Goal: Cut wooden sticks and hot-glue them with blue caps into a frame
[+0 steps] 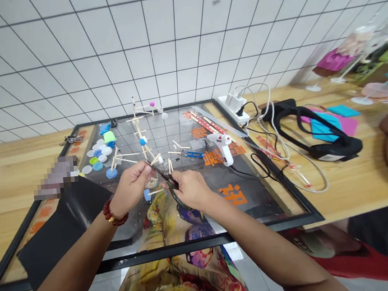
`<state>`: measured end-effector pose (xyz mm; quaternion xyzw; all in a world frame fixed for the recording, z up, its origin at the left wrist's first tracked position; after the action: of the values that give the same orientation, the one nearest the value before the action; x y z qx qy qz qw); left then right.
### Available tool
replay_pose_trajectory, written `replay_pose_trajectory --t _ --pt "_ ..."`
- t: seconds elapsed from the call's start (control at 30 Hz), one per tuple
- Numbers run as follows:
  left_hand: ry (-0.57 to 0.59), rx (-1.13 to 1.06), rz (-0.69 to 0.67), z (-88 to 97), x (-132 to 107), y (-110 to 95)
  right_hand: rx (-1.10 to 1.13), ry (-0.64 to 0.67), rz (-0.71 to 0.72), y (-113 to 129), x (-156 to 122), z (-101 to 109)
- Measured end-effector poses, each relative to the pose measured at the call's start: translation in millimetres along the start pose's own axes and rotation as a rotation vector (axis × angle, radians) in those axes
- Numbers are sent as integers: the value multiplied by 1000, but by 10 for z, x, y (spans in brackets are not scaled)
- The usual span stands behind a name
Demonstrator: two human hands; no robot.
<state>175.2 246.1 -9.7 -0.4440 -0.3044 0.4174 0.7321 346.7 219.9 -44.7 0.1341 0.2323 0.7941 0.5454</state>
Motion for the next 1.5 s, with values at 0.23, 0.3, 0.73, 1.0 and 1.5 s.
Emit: replay_pose_trajectory --t 0.23,0.3,0.73,1.0,1.5 --pt "116 -93 20 -195 37 8 -86 -63 94 16 12 40" --pt "152 -201 71 -229 29 11 -82 -64 103 -7 10 19" --pt "370 -339 192 -159 10 34 -100 -86 159 -50 8 -5" --pt "212 -117 152 -114 35 -4 80 -19 108 -39 67 -136" --pt "234 15 88 -188 2 -14 -178 -95 130 -7 40 -55"
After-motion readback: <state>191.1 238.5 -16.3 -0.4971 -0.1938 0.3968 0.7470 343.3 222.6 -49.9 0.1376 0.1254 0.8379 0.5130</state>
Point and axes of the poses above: each hand's wrist, its own x-axis towards the middle knuckle, its own z-axis out of the back of the hand, y = z × x, the point moved 3 cm from there along x, towards the middle knuckle, and after that the axes turned 11 degrees about y, right-handed, at the moved point
